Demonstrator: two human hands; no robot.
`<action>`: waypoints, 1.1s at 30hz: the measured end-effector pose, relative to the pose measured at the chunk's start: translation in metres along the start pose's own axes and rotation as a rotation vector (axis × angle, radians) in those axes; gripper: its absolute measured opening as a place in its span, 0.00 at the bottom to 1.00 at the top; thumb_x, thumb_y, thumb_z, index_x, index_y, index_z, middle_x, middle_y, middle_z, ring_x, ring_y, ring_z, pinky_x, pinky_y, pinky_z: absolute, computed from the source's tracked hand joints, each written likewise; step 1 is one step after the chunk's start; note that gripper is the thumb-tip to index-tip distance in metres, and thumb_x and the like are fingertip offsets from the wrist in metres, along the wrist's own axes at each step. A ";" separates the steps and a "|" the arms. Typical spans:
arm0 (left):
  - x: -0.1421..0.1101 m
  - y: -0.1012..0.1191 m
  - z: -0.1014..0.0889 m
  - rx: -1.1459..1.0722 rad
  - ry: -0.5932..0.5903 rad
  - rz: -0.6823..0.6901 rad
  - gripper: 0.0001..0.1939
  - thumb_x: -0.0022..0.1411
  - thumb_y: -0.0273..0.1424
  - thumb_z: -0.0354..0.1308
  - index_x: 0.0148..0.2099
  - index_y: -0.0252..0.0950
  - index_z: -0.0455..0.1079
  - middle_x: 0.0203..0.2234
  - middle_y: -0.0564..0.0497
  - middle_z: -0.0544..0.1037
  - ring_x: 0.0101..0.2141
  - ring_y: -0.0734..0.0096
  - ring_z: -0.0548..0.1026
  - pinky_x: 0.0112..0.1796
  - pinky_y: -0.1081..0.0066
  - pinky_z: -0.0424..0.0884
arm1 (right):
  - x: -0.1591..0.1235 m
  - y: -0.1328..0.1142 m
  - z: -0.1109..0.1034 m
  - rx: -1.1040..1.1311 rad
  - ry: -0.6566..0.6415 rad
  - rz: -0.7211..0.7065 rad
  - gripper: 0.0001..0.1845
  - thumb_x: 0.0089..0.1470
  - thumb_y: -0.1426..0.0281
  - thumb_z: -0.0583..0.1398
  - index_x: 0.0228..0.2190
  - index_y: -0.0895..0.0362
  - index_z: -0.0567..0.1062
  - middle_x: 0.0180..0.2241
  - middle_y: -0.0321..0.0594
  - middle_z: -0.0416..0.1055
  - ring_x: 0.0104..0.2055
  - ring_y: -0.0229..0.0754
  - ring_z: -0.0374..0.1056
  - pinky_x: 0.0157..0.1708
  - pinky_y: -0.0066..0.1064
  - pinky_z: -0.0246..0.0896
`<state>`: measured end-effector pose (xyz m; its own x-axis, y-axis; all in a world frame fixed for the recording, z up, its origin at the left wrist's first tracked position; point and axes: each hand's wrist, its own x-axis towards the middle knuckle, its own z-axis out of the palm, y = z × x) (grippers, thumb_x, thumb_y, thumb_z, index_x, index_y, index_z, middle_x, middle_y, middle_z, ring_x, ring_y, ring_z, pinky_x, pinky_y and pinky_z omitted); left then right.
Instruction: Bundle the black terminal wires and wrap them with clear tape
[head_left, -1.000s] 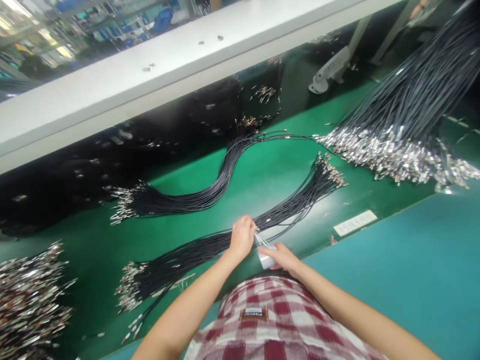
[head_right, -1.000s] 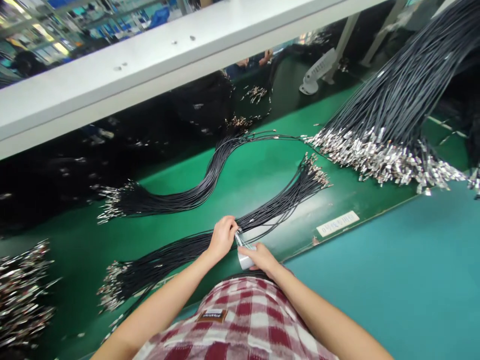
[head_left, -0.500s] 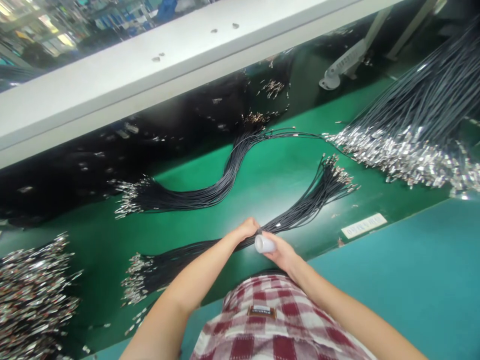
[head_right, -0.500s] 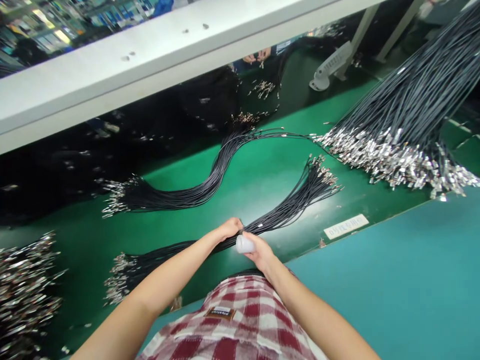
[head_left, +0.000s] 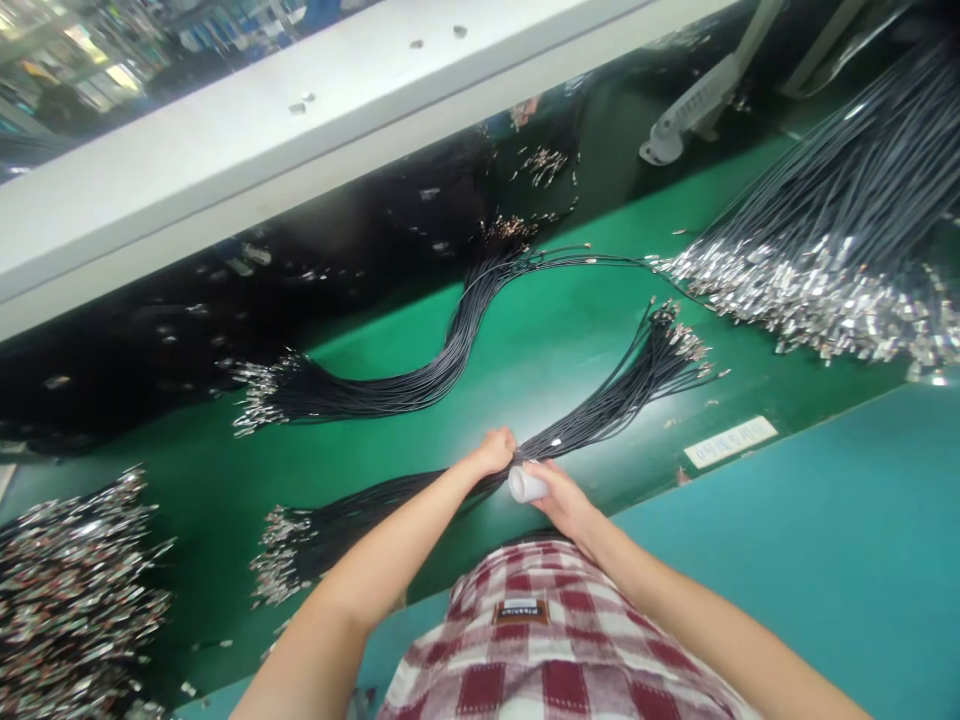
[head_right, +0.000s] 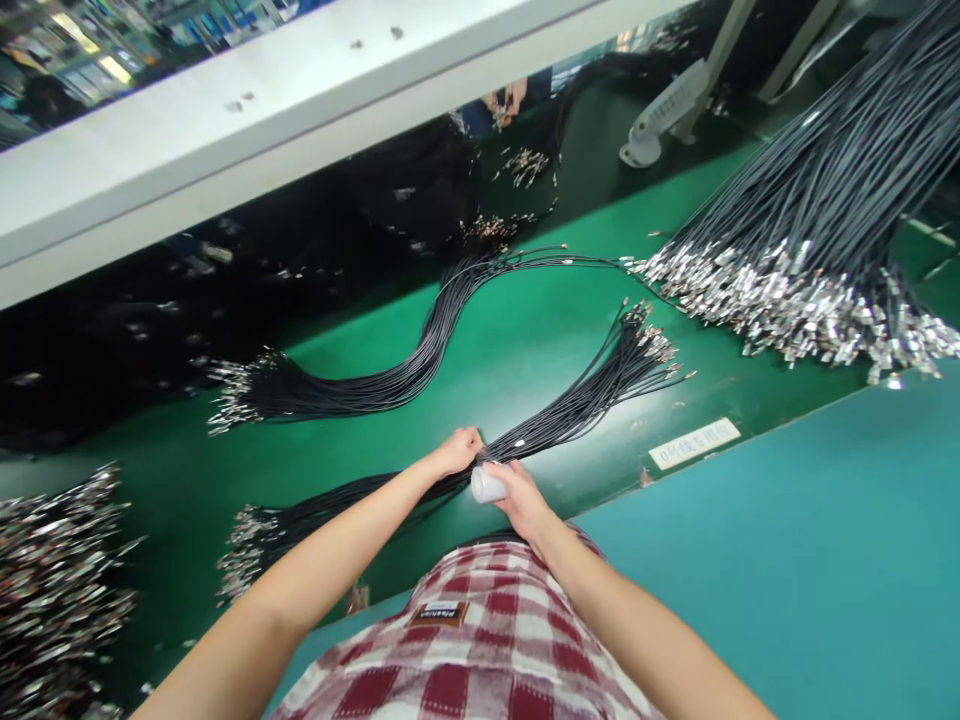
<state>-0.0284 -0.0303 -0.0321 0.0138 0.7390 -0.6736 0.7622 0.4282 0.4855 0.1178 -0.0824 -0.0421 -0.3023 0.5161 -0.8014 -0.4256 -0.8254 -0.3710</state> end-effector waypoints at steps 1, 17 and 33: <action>0.001 0.000 -0.004 -0.013 -0.042 0.004 0.07 0.58 0.21 0.49 0.29 0.34 0.64 0.24 0.52 0.70 0.30 0.71 0.68 0.32 0.74 0.62 | -0.001 0.000 0.000 -0.017 -0.030 -0.016 0.25 0.32 0.65 0.72 0.34 0.54 0.70 0.31 0.33 0.75 0.31 0.39 0.69 0.29 0.29 0.63; -0.018 0.007 -0.028 -0.491 -0.406 -0.022 0.09 0.63 0.34 0.52 0.32 0.37 0.56 0.18 0.55 0.73 0.17 0.75 0.71 0.23 0.75 0.69 | 0.012 -0.032 -0.017 -0.888 -0.116 -0.502 0.17 0.33 0.63 0.70 0.29 0.56 0.76 0.32 0.39 0.76 0.37 0.48 0.70 0.40 0.37 0.65; -0.051 0.013 0.002 -0.617 -0.344 0.054 0.11 0.63 0.36 0.52 0.30 0.37 0.58 0.21 0.51 0.75 0.17 0.75 0.68 0.23 0.74 0.67 | 0.023 -0.010 -0.045 -0.654 -0.001 -0.489 0.25 0.29 0.60 0.70 0.34 0.55 0.75 0.34 0.40 0.77 0.37 0.48 0.72 0.48 0.44 0.66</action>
<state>-0.0178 -0.0630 0.0072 0.3230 0.6049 -0.7279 0.2498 0.6873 0.6820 0.1535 -0.0729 -0.0776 -0.2128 0.8523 -0.4779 0.0745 -0.4735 -0.8776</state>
